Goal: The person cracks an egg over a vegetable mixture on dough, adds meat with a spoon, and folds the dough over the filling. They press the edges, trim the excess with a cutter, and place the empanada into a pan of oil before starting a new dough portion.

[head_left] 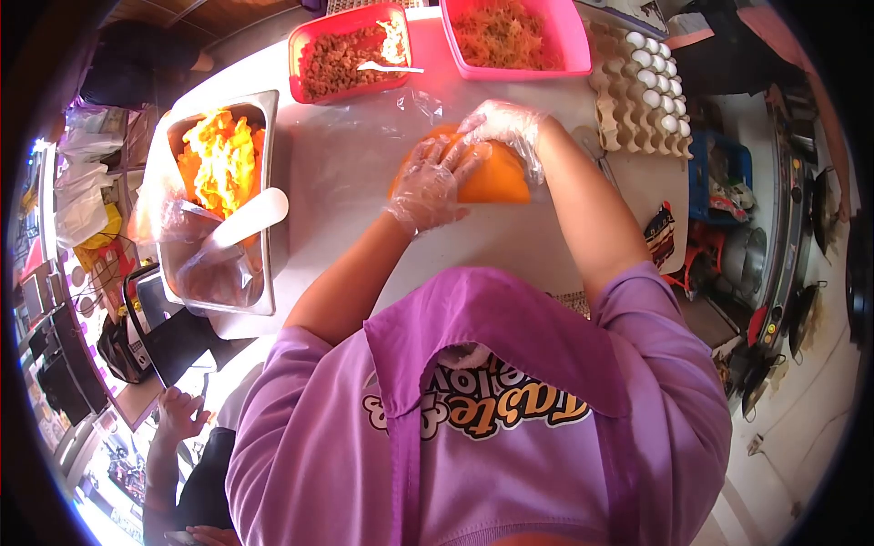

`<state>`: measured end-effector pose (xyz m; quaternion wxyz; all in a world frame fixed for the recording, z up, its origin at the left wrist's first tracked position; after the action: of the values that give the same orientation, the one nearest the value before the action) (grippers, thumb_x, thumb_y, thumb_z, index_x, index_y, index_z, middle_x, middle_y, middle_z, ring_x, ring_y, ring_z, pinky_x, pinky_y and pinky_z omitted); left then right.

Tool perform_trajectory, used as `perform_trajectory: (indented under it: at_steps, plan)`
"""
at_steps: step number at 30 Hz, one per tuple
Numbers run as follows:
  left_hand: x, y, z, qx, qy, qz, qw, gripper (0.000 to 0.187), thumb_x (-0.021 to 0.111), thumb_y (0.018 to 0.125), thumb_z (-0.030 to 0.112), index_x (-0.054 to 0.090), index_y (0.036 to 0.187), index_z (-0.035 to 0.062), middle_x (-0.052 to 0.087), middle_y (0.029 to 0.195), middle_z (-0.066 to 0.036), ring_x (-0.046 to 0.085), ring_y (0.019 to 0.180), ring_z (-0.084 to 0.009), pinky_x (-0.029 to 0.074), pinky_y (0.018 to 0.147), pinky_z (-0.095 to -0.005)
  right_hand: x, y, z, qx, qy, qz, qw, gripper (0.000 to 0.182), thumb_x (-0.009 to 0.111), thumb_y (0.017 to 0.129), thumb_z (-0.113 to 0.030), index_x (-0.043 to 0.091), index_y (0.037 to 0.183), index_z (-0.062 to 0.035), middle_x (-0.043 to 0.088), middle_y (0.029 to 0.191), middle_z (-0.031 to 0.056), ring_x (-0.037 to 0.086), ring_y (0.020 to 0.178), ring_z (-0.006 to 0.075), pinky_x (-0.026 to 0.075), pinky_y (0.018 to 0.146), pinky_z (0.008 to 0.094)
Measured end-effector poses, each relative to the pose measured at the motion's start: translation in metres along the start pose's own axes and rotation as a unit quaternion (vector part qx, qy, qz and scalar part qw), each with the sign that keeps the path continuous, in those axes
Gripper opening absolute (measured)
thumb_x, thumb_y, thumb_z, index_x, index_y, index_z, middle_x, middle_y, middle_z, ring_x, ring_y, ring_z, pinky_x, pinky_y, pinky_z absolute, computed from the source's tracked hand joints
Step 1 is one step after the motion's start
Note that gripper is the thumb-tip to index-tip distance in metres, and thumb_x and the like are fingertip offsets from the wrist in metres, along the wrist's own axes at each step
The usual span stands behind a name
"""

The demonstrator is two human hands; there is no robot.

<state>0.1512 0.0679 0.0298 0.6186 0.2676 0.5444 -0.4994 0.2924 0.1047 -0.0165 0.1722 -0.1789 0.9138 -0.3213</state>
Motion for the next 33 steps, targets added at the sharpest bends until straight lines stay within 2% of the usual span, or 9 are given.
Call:
perform_trajectory:
  at_steps: [9, 12, 14, 18, 22, 26, 29, 31, 33]
  plan:
    - [-0.002, 0.026, -0.012, 0.008, 0.017, 0.007, 1.000, 0.090, 0.067, 0.073, 0.051, 0.027, 0.145, 0.0170, 0.037, 0.144, -0.012, 0.032, 0.134, -0.0314, 0.020, 0.113, -0.0432, -0.012, 0.000, 0.005, -0.037, -0.165, 0.173, 0.970, 0.026, 0.066, 0.081, -0.021, 0.070, 0.106, -0.0168, 0.067, 0.104, 0.0092, 0.061, 0.102, 0.0257, 0.045, 0.091, 0.0336]
    - [0.000, 0.028, -0.014, 0.010, 0.016, -0.010, 1.000, 0.090, 0.069, 0.071, 0.051, 0.029, 0.144, 0.0165, 0.037, 0.143, -0.012, 0.033, 0.134, -0.0319, 0.021, 0.113, -0.0428, -0.010, 0.000, 0.012, -0.108, -0.257, 0.287, 0.917, 0.035, 0.070, 0.077, -0.023, 0.067, 0.112, -0.0217, 0.064, 0.105, 0.0085, 0.058, 0.101, 0.0279, 0.044, 0.090, 0.0396]
    - [0.001, 0.028, -0.014, 0.004, 0.012, 0.000, 1.000, 0.089, 0.069, 0.071, 0.050, 0.031, 0.143, 0.0162, 0.038, 0.143, -0.013, 0.033, 0.134, -0.0322, 0.022, 0.113, -0.0425, -0.007, -0.035, -0.020, -0.109, -0.374, 0.429, 0.815, 0.050, 0.073, 0.074, -0.026, 0.060, 0.123, -0.0263, 0.058, 0.105, 0.0071, 0.054, 0.100, 0.0273, 0.041, 0.087, 0.0448]
    - [0.003, 0.027, -0.016, -0.015, -0.023, -0.029, 0.999, 0.083, 0.071, 0.074, 0.044, 0.032, 0.144, 0.0194, 0.032, 0.148, -0.012, 0.028, 0.137, -0.0332, 0.020, 0.113, -0.0456, 0.004, -0.074, -0.039, -0.164, -0.328, 0.549, 0.751, 0.057, 0.071, 0.076, -0.022, 0.052, 0.129, -0.0258, 0.053, 0.102, 0.0077, 0.051, 0.099, 0.0273, 0.040, 0.085, 0.0456]
    - [0.012, 0.019, -0.010, -0.026, 0.004, -0.014, 1.000, 0.087, 0.070, 0.070, 0.047, 0.034, 0.141, 0.0120, 0.038, 0.142, -0.014, 0.031, 0.135, -0.0338, 0.020, 0.113, -0.0449, 0.043, -0.070, -0.026, -0.287, -0.125, 0.331, 0.890, 0.045, 0.060, 0.085, -0.012, 0.049, 0.128, -0.0096, 0.060, 0.115, 0.0140, 0.058, 0.100, 0.0355, 0.046, 0.086, 0.0437]
    - [0.013, 0.004, -0.003, -0.073, -0.063, 0.001, 0.995, 0.091, 0.068, 0.070, 0.052, 0.033, 0.140, 0.0077, 0.038, 0.141, -0.016, 0.030, 0.135, -0.0366, 0.018, 0.112, -0.0480, 0.063, -0.071, -0.018, -0.272, -0.186, 0.303, 0.894, 0.051, 0.057, 0.086, -0.010, 0.040, 0.134, -0.0043, 0.059, 0.119, 0.0146, 0.059, 0.101, 0.0335, 0.048, 0.083, 0.0437]
    - [0.021, -0.005, -0.011, -0.089, -0.205, 0.066, 0.973, 0.079, 0.069, 0.076, 0.037, 0.031, 0.138, 0.0057, 0.039, 0.139, -0.017, 0.034, 0.134, -0.0344, 0.022, 0.111, -0.0485, 0.070, -0.059, 0.005, -0.244, -0.222, 0.295, 0.896, 0.056, 0.057, 0.087, -0.012, 0.037, 0.138, -0.0056, 0.064, 0.104, 0.0151, 0.061, 0.092, 0.0324, 0.048, 0.080, 0.0438]
    - [0.043, -0.013, -0.045, -0.102, -0.683, 0.210, 0.692, 0.063, 0.066, 0.081, 0.015, 0.030, 0.133, 0.0032, 0.042, 0.135, -0.017, 0.038, 0.131, -0.0294, 0.029, 0.109, -0.0458, 0.071, -0.055, 0.010, -0.224, -0.245, 0.291, 0.897, 0.055, 0.057, 0.087, -0.014, 0.038, 0.138, -0.0060, 0.065, 0.098, 0.0151, 0.061, 0.089, 0.0323, 0.047, 0.080, 0.0440]
    - [0.035, -0.029, -0.078, -0.104, -0.659, 0.330, 0.668, 0.051, 0.055, 0.083, 0.000, 0.032, 0.129, 0.0013, 0.046, 0.129, -0.014, 0.043, 0.123, -0.0239, 0.034, 0.105, -0.0392, 0.072, -0.060, 0.002, -0.197, -0.309, 0.309, 0.878, 0.053, 0.057, 0.088, -0.018, 0.041, 0.137, -0.0069, 0.065, 0.088, 0.0145, 0.061, 0.084, 0.0323, 0.047, 0.078, 0.0432]
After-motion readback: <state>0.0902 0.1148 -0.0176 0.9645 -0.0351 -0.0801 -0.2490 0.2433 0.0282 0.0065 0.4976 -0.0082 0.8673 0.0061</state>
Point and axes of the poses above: each hand's wrist, its own y-axis towards the middle knuckle, its own x-axis out of the palm, z = x × y, the point moved 7 cm from there along y, towards the middle knuckle
